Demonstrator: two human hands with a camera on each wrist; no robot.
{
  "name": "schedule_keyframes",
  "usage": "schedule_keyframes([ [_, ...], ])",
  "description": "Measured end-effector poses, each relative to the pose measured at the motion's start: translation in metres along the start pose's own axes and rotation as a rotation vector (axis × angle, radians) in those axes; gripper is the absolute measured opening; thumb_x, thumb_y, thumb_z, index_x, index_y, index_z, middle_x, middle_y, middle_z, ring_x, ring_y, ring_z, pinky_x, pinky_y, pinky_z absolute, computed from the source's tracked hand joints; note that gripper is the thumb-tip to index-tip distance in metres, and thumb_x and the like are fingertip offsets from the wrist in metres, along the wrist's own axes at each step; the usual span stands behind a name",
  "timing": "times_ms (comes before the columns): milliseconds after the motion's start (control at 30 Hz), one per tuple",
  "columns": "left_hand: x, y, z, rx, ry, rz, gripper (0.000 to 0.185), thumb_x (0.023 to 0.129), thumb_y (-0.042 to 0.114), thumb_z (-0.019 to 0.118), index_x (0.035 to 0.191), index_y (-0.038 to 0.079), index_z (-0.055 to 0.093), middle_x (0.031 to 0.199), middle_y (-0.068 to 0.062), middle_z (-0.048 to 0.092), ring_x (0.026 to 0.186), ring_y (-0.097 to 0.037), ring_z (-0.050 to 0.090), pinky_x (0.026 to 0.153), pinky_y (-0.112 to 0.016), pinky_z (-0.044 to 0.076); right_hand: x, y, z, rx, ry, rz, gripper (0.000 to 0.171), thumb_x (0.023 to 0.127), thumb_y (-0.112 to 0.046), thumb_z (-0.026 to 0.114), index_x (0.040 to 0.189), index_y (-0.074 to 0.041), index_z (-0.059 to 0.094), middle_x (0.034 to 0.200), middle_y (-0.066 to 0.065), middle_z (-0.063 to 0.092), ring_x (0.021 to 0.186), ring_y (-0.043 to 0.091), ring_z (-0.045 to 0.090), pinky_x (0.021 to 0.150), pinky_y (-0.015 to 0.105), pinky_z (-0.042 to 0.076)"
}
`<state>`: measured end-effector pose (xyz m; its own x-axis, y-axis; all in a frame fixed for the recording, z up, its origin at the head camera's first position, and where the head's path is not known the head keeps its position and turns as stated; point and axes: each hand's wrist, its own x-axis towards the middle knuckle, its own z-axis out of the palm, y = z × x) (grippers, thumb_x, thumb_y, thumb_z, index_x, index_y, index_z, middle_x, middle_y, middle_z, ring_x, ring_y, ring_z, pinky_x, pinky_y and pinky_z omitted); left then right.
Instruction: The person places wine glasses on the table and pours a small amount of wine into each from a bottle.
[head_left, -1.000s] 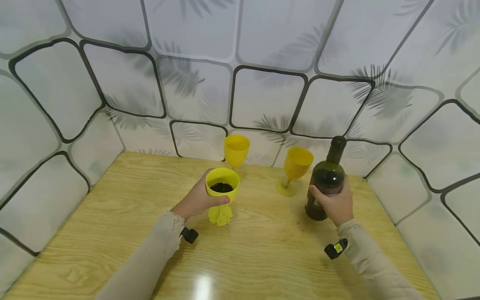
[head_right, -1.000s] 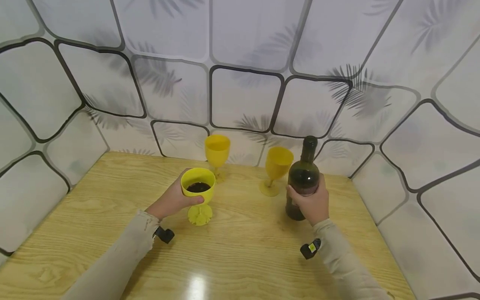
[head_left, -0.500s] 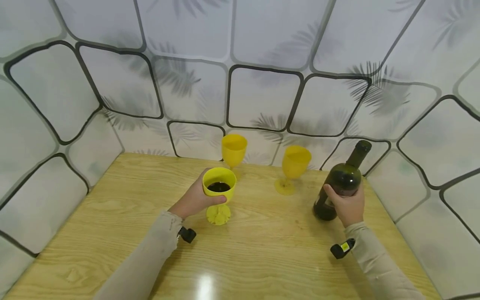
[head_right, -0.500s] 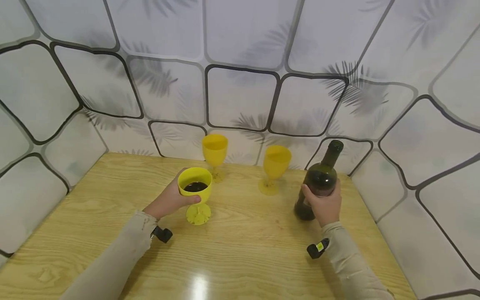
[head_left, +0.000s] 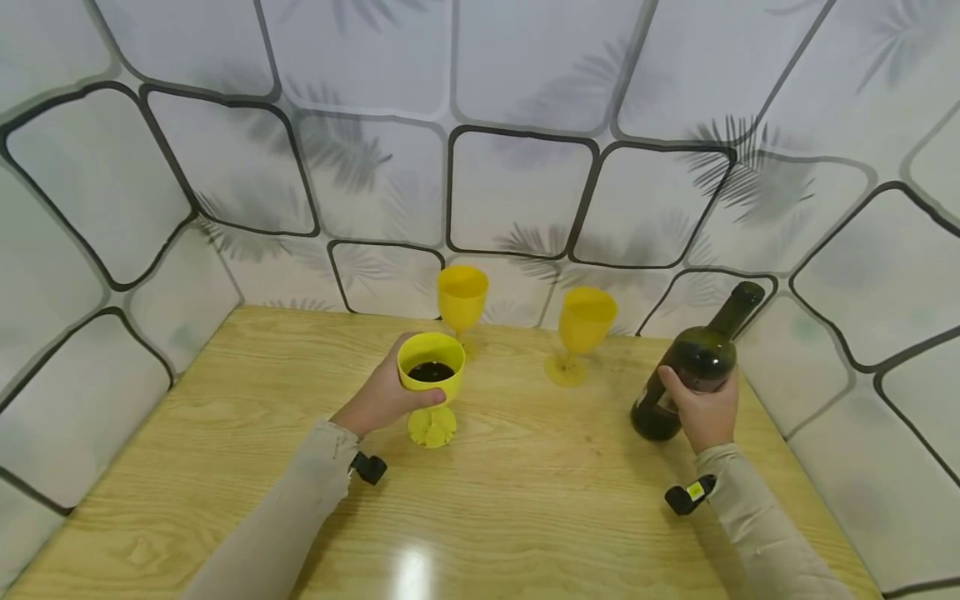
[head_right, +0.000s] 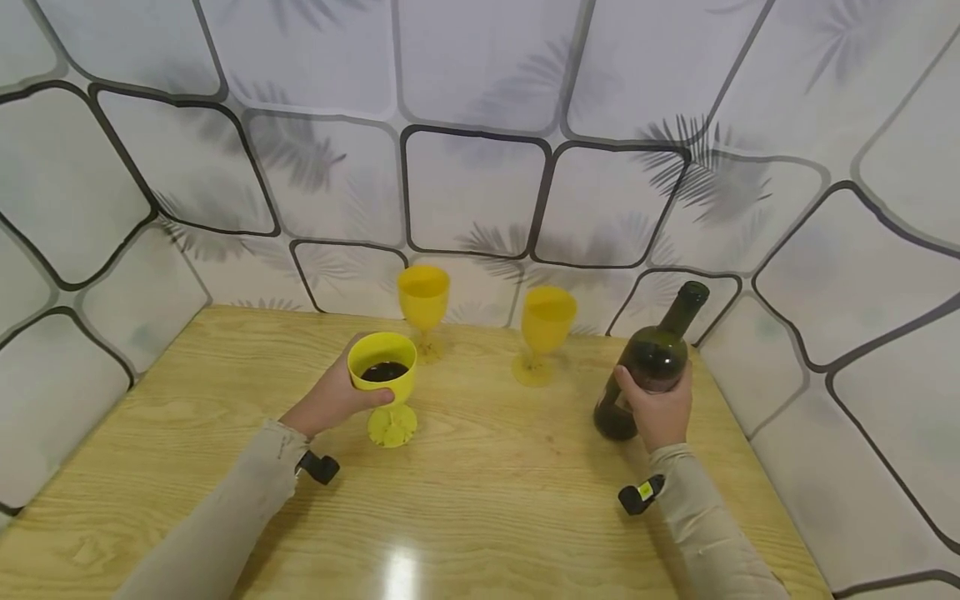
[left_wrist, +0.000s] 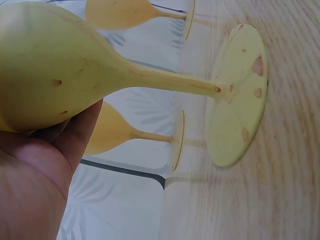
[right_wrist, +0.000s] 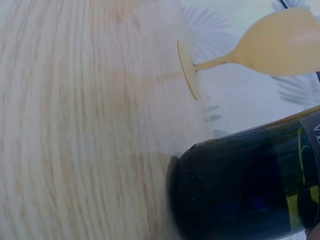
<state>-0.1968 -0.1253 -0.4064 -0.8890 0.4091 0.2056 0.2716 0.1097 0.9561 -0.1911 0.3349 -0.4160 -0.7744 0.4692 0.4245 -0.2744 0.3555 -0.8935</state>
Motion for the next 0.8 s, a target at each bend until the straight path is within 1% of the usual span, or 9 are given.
schedule_keyframes([
  [200,0.000,0.002,-0.001,0.007,0.022,-0.010,0.080,0.087,0.015,0.086,0.149,0.017,0.035,0.141,-0.007,0.050,0.124,-0.029,0.053,0.110,-0.053,0.043,0.002,0.004,-0.001,0.028,0.003,0.007,0.064,0.081,-0.003,0.085,0.137,-0.018,0.056,0.114,-0.015,0.061,0.106,0.003,0.058,0.092,0.018,0.043],
  [333,0.002,0.000,-0.004,0.017,0.057,-0.021,0.079,0.088,0.013,0.085,0.149,0.016,0.035,0.141,-0.008,0.050,0.124,-0.029,0.053,0.109,-0.049,0.044,0.001,0.002,-0.002,0.049,0.002,0.013,0.065,0.081,-0.004,0.085,0.137,-0.018,0.056,0.115,-0.012,0.062,0.106,0.005,0.059,0.091,0.018,0.044],
  [400,0.003,0.000,-0.007,0.019,0.072,-0.025,0.078,0.088,0.013,0.084,0.149,0.015,0.034,0.142,-0.008,0.049,0.126,-0.031,0.052,0.109,-0.047,0.044,0.001,0.001,-0.002,0.066,0.000,0.017,0.065,0.081,-0.004,0.085,0.138,-0.018,0.056,0.116,-0.010,0.063,0.106,0.006,0.060,0.090,0.018,0.045],
  [567,0.006,-0.001,-0.018,0.035,0.115,-0.034,0.078,0.090,0.016,0.083,0.150,0.014,0.032,0.143,-0.009,0.048,0.128,-0.034,0.051,0.109,-0.043,0.045,0.002,0.002,-0.002,0.065,-0.006,0.037,0.066,0.082,-0.003,0.085,0.138,-0.018,0.054,0.115,-0.010,0.062,0.105,0.006,0.060,0.088,0.016,0.046],
  [667,0.009,-0.003,-0.028,0.055,0.156,-0.037,0.078,0.092,0.020,0.082,0.150,0.013,0.031,0.142,-0.009,0.048,0.127,-0.031,0.052,0.107,-0.039,0.046,0.003,0.003,-0.002,0.043,-0.011,0.046,0.067,0.082,-0.004,0.085,0.139,-0.017,0.053,0.115,-0.012,0.061,0.106,0.005,0.059,0.090,0.017,0.045],
  [800,0.016,-0.006,-0.040,0.067,0.215,-0.049,0.077,0.093,0.027,0.080,0.149,0.012,0.030,0.141,-0.010,0.048,0.123,-0.028,0.053,0.105,-0.038,0.048,0.004,0.005,-0.003,0.016,-0.017,0.065,0.069,0.083,-0.006,0.085,0.142,-0.017,0.051,0.116,-0.015,0.059,0.108,0.003,0.057,0.092,0.018,0.044],
])
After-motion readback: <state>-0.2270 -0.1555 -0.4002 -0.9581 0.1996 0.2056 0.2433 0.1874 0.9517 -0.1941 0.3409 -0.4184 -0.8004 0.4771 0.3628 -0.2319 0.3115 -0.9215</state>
